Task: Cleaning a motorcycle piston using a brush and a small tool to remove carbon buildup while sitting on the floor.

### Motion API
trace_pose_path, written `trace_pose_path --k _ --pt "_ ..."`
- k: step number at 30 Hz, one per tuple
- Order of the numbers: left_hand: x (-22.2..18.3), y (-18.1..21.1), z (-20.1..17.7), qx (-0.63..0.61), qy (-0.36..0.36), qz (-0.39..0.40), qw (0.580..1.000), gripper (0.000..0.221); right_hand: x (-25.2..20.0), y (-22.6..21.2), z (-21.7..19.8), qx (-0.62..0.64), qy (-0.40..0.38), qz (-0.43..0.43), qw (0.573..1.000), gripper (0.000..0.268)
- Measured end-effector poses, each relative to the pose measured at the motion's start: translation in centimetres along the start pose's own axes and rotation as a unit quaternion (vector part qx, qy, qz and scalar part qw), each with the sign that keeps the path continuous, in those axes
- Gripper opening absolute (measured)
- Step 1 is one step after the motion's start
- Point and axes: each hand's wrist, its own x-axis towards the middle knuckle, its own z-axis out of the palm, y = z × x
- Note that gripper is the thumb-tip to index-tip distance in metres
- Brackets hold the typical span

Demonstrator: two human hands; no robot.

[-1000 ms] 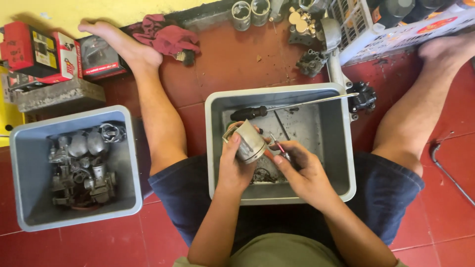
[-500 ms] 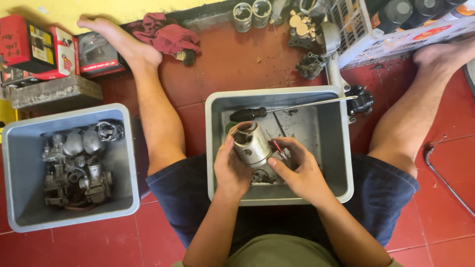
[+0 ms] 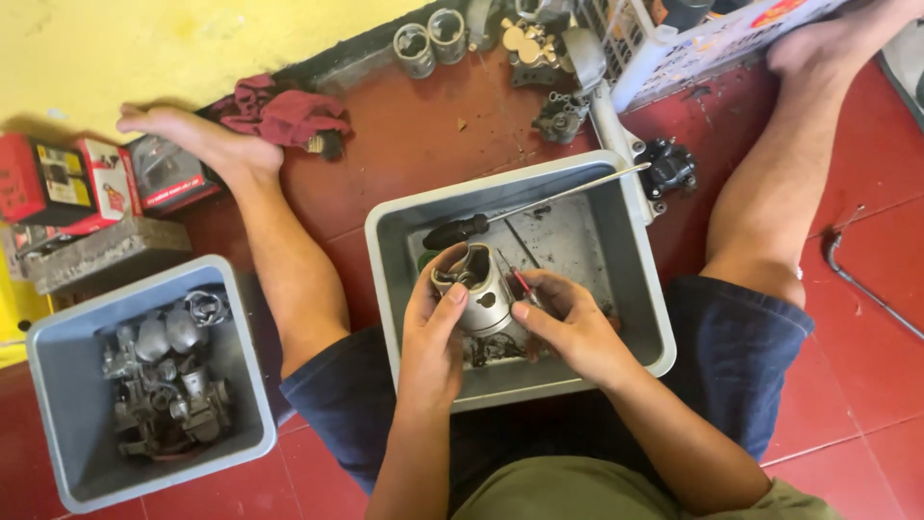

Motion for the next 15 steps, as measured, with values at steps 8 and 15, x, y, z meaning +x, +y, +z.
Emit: trace_pose_path --k 8,15 --pt "0.9 -0.5 -0.2 -0.219 0.02 -0.057 0.974 0.064 -1.0 -1.0 -1.0 -0.061 -0.067 -0.089 0.992 0.017" --pt "3.8 -1.8 -2.7 -0.286 0.119 -0.131 0.942 0.066 3.8 -0.6 -2.4 -0.417 0.001 0.092 0.904 0.053"
